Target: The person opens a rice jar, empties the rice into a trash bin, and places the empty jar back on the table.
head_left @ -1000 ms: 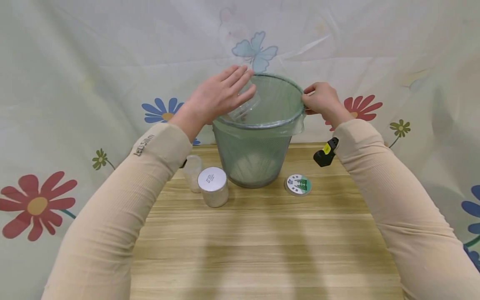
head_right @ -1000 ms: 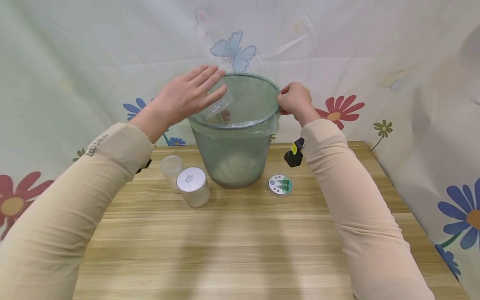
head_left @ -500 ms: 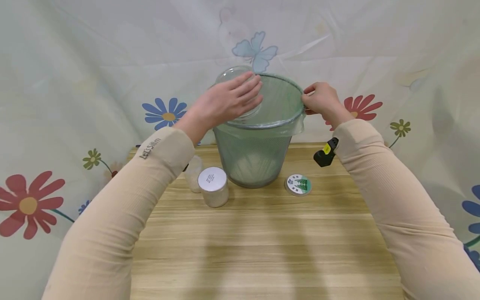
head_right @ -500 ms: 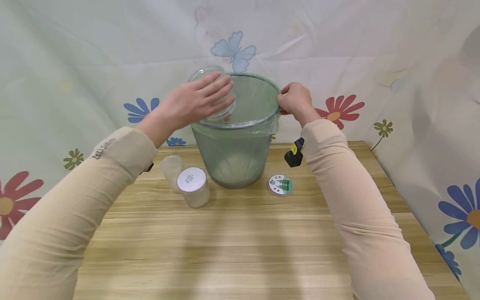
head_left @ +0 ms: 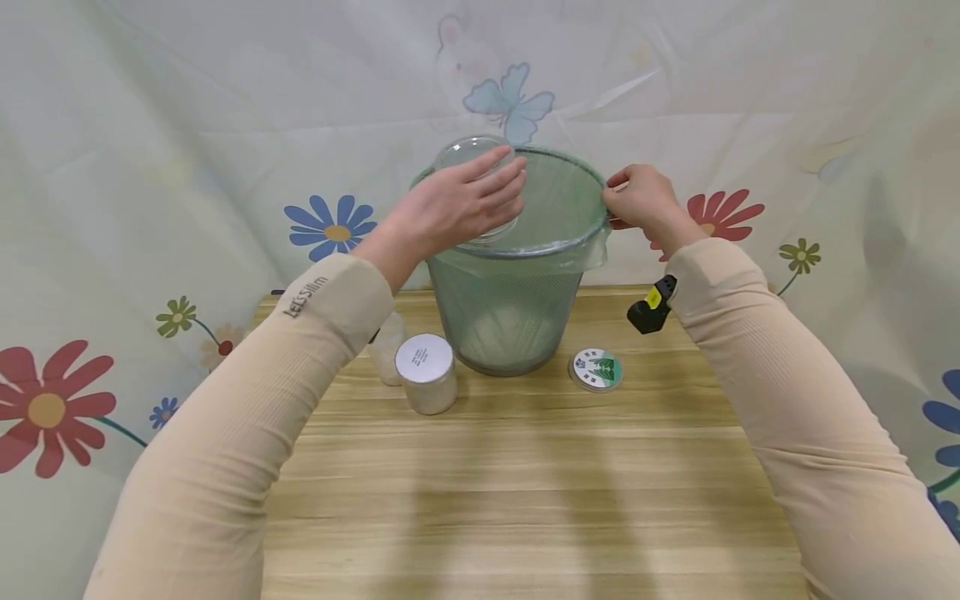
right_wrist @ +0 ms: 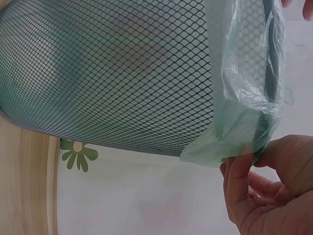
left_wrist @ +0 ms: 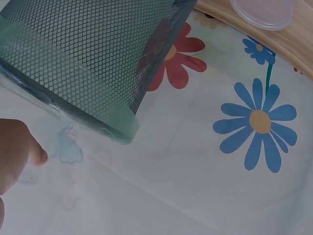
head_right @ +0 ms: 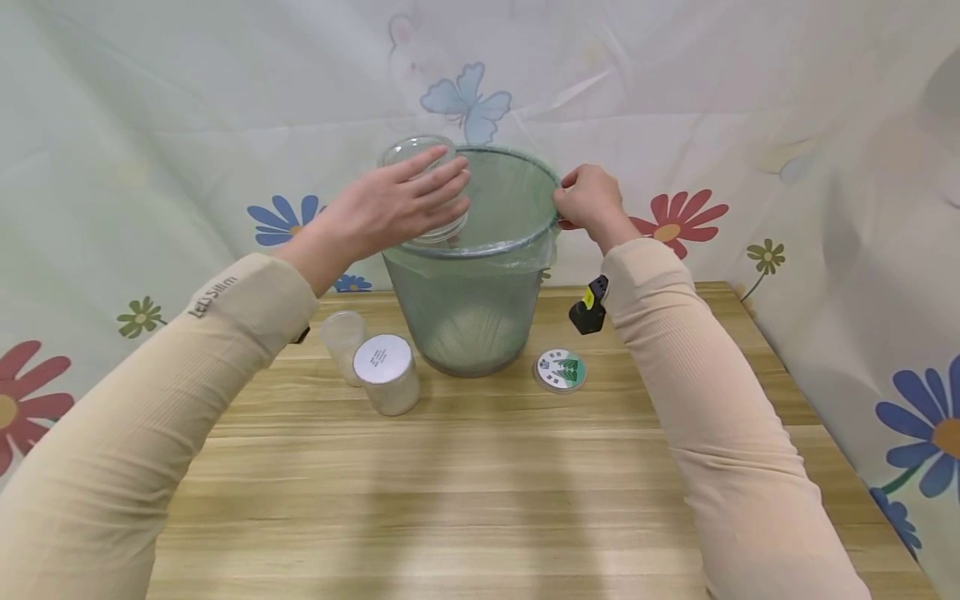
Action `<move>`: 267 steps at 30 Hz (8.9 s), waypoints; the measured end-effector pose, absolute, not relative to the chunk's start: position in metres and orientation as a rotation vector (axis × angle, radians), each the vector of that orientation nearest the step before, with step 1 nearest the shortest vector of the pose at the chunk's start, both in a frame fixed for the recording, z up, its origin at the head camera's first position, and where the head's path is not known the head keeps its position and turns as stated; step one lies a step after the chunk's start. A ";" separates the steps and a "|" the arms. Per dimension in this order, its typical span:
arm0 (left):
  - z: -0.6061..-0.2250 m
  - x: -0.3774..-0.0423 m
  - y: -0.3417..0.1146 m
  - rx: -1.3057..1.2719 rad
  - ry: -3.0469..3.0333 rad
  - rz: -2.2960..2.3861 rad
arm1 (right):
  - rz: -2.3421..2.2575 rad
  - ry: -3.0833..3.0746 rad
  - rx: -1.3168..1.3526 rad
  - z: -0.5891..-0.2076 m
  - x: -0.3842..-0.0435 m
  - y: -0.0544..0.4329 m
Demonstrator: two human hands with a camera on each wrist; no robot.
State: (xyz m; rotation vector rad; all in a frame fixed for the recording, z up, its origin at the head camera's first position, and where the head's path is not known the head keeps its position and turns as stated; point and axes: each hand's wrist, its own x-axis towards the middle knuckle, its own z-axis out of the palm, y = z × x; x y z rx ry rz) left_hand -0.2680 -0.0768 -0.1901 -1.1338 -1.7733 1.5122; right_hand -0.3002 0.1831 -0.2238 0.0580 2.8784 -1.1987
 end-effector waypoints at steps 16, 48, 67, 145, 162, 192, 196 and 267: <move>-0.192 -0.269 -0.084 -1.063 -1.911 1.252 | -1.186 2.894 0.057 -0.225 -0.300 0.183; -0.200 -0.274 -0.098 -0.861 -2.252 0.478 | -1.309 2.835 0.083 -0.227 -0.300 0.184; -0.200 -0.280 -0.145 -0.477 -2.600 0.306 | -1.505 2.732 0.138 -0.234 -0.305 0.185; -0.467 -0.246 -0.260 0.639 -2.574 -1.195 | -1.672 2.662 0.218 -0.240 -0.315 0.194; -0.477 -0.245 -0.261 0.607 -2.569 -1.207 | -1.653 2.666 0.231 -0.239 -0.315 0.193; -0.477 -0.240 -0.285 0.444 -2.606 -1.219 | -1.696 2.693 0.097 -0.251 -0.307 0.206; -0.470 -0.237 -0.289 0.393 -2.632 -1.189 | -1.670 2.720 0.064 -0.257 -0.305 0.210; -0.456 -0.244 -0.225 -0.228 -2.653 -1.445 | -1.169 2.891 -0.476 -0.325 -0.246 0.227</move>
